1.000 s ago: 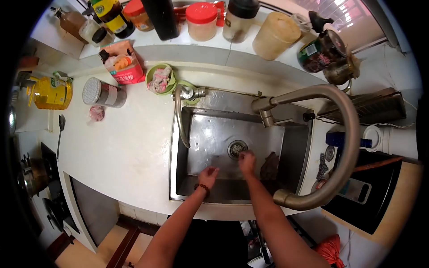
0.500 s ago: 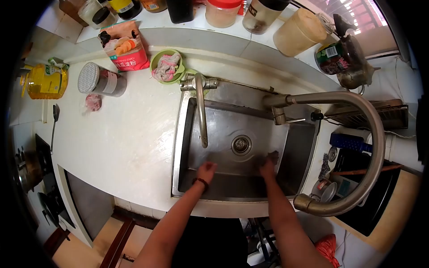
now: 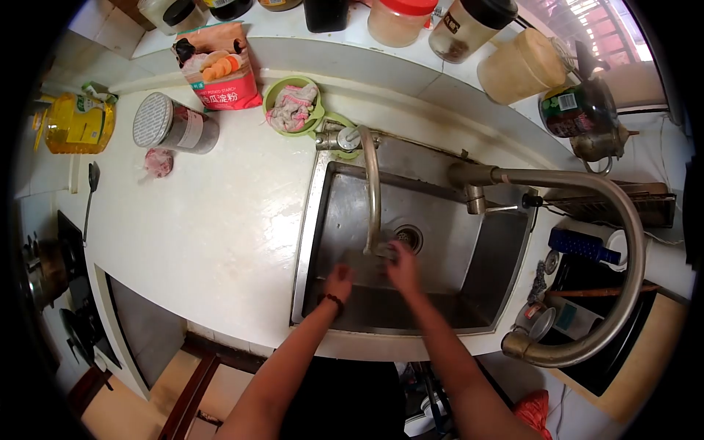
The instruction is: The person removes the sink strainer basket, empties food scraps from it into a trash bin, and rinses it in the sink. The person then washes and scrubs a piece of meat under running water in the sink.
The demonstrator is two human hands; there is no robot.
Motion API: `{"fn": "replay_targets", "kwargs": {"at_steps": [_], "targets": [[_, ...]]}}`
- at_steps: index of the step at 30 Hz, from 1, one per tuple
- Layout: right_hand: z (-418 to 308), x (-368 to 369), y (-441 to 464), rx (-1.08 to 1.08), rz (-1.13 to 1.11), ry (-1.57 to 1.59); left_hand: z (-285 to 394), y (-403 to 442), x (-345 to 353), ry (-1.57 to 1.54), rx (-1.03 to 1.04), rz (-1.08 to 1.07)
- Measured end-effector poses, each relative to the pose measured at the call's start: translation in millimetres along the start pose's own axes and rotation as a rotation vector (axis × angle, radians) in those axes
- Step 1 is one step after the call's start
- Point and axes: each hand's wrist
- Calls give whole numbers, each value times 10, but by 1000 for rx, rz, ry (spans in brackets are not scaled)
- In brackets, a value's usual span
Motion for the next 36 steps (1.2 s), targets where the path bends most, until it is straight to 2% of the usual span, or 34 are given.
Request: {"fn": "replay_targets", "kwargs": {"at_steps": [1,3,4,6,8,9,10,12,13,14,16,17,19,21,25,26,28,30,32,34,35,36], "targets": [[-347,136,126,-112,27,-20,58,5,-8,2,4,2],[-717,606,360,-134,-19,79,264,-23,-72,15,32,52],[-779,922,495,-117,-28,9,336,-13,-121,18,34,59],[-858,1237,676,-109,-36,21,401,-55,-189,31,-69,89],[-828,1333,777,-20,-174,-248,509,-127,-203,12,-22,76],[-837,1195,708,-37,-147,-277,528,-151,-229,-6,31,66],[-293,1519,712,203,-188,92,481,-143,-246,-2,26,62],[188,1156,507,258,-42,161,319,-55,-173,-74,-37,-3],[61,463,275,73,129,-143,249,-28,-126,-79,-35,-21],[745,540,105,452,134,122,194,-7,-117,-105,7,-47],[706,-177,-58,530,87,-41,229,19,-101,-133,50,-77],[673,-212,-43,536,88,-45,301,-20,-97,-143,0,-83],[601,-251,179,382,149,-117,455,-76,-62,-156,-50,-89],[293,110,567,113,233,-112,584,-108,-60,-186,-107,-82],[-640,698,1303,34,43,40,450,-48,-129,-83,-19,-96],[-596,986,1459,-81,93,6,445,-32,-159,-91,-15,-75],[-540,1119,1615,-13,84,35,551,-25,-181,-98,-10,-49],[-391,993,1602,-50,173,-60,701,-84,-249,-129,-147,-59],[-284,518,1433,326,36,466,639,-28,-266,-144,-97,-89],[310,228,1058,400,105,265,491,-29,-193,-168,-58,-142],[621,86,804,297,153,-169,414,24,-168,-121,-46,-156],[1072,37,580,356,101,-84,322,119,-123,-76,-29,-167]]}}
Point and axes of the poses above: each hand's wrist, its own y-axis towards the middle knuckle, its own x-axis out of the palm, z = x × y, and after that the axes turned 9 degrees about -y, right-handed
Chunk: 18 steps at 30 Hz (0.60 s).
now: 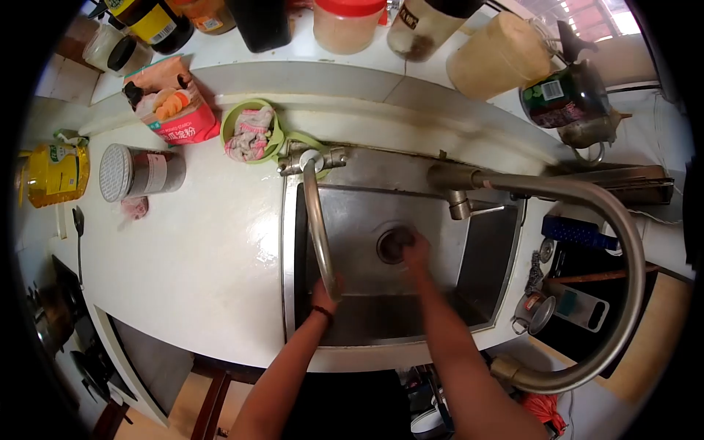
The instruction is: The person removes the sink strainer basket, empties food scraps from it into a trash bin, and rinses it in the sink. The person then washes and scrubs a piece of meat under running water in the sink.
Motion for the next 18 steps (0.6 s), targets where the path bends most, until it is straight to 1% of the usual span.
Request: {"fn": "replay_targets", "kwargs": {"at_steps": [1,2,3,4,5,6,7,8,10,12,14,16,18], "targets": [[447,-65,-88,62,-74,70,-233,131,38,-4,2,-4],[733,-257,-233,68,-79,106,-560,259,105,-290,1,-26],[938,-431,-269,71,-83,144,-560,261,173,-435,-1,-36],[1076,-646,-249,69,-13,126,-548,259,243,-581,-4,-46],[1190,-828,-267,71,56,111,-147,116,324,-330,-7,-23],[1272,-926,-220,-10,280,-178,134,52,378,-76,-4,-6],[1400,-1030,-93,-93,290,-257,173,63,396,-75,-6,-11],[1476,-982,22,-91,288,-260,206,63,404,-97,-27,-10],[1384,-867,283,60,342,-323,263,64,397,-121,-48,0],[1050,-482,409,21,383,-362,302,43,360,-136,-53,23],[749,-76,384,-8,373,-297,263,30,326,-156,-63,40],[412,115,137,-371,209,-293,257,18,281,-178,-65,56],[268,314,-94,-515,-4,-92,261,-35,276,-197,-33,61]]}}
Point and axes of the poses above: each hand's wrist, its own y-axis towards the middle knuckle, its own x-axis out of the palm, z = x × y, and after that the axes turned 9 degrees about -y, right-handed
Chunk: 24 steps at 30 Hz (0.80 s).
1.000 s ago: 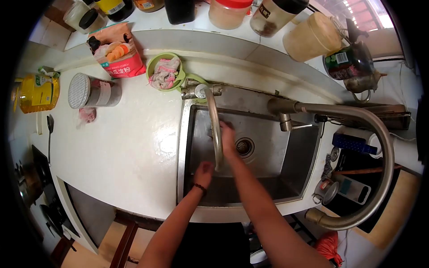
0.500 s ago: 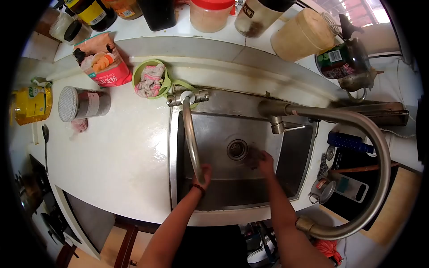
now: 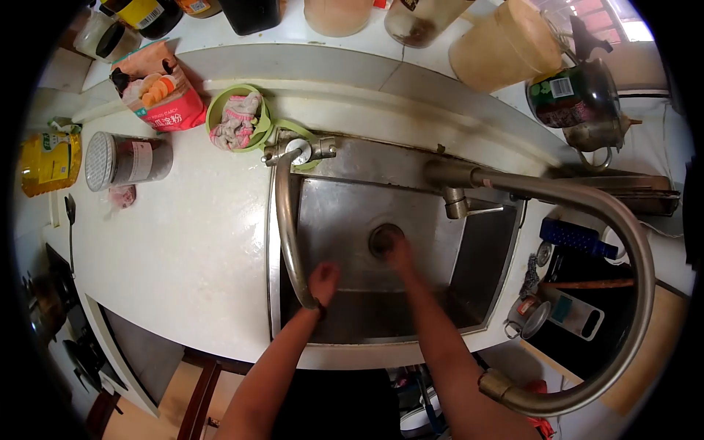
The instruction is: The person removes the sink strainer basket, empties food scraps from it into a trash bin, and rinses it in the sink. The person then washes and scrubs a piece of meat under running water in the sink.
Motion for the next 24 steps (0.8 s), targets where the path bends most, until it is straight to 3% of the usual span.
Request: {"fn": "replay_targets", "kwargs": {"at_steps": [1,3,5,8,9,11,12,14,17,18,19,21,22,24], "targets": [[-25,-62,7,-1,2,-2,22,-15,5,-1,2,-2],[-158,-282,12,281,18,106,64,-52,-32,29,-37,-37],[-156,-819,296,429,217,40,-27,-2,-84,45,-15,-29],[538,-671,593,302,414,-32,-52,35,-32,59,-13,-4],[570,-584,717,287,443,204,-31,60,-45,59,-28,28],[358,-505,820,180,370,156,-579,423,-314,-58,10,-18],[40,-541,830,89,275,-131,-618,419,-334,-100,-5,-30],[-326,-549,601,-133,35,-250,-670,410,-364,-185,-37,-52],[-252,-249,58,-98,-178,-41,-477,390,-291,-214,58,-100],[-230,-254,-75,-21,-285,4,-228,184,-208,62,78,-57],[-273,-347,-68,-26,-285,4,-72,40,-171,341,93,-10],[-492,-697,43,222,-234,86,-30,-4,-163,301,101,6],[-546,-820,138,230,-237,83,-58,-84,-153,267,94,8],[-579,-1046,566,148,21,191,-12,-144,-107,232,55,-13]]}}
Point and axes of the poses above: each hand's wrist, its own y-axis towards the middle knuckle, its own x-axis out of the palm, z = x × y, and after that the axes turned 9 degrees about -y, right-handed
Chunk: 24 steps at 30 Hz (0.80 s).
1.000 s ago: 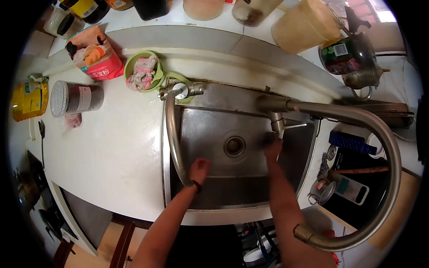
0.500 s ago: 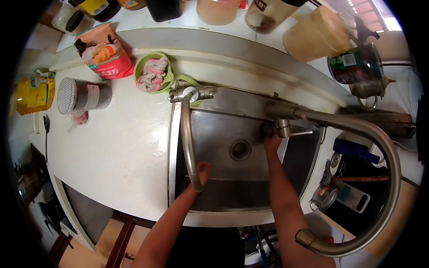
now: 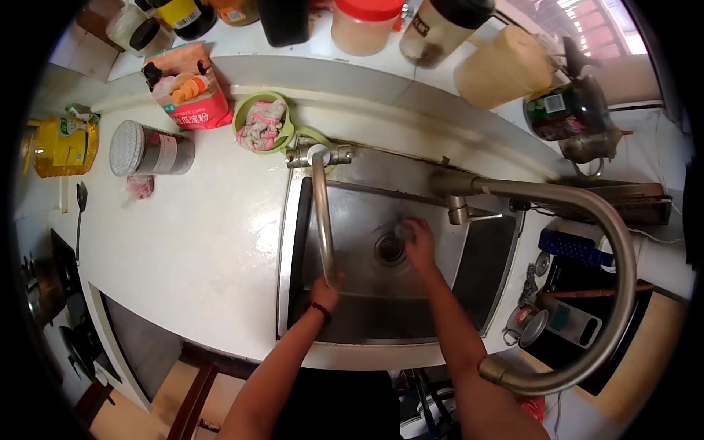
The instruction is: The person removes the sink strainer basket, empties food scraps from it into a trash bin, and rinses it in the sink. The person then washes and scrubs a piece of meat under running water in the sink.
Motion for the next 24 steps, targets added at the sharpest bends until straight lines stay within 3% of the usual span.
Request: {"fn": "replay_targets", "kwargs": {"at_steps": [4,6,7,10,14,16,17,19,21,22,23,24], "targets": [[-166,212,239,-285,50,-168,59,-132,78,-153,-38,-32],[-192,527,65,-284,-166,-425,146,-254,49,-102,10,-34],[-277,600,-92,-258,-24,-394,211,-332,-12,-54,41,-45],[249,888,-469,-192,-145,-252,386,-552,-185,-77,-1,3],[436,455,-962,-72,-144,-206,325,-685,-139,-161,-104,19],[326,336,-1071,279,47,217,290,-764,-15,12,66,-21],[208,182,-1143,279,63,215,312,-812,87,34,100,-66],[-644,-426,-1299,624,-37,861,1013,-1249,377,-93,64,-65],[-1027,-667,-1428,621,-37,848,1485,-1429,441,-195,42,-76],[-1248,-830,-1490,625,-55,820,1584,-1461,457,-267,12,-178],[-1453,-986,-1576,462,-5,810,1629,-1523,469,-342,-32,-277],[-1505,-1111,-1648,468,13,815,1643,-1551,439,-329,-33,-291]]}}
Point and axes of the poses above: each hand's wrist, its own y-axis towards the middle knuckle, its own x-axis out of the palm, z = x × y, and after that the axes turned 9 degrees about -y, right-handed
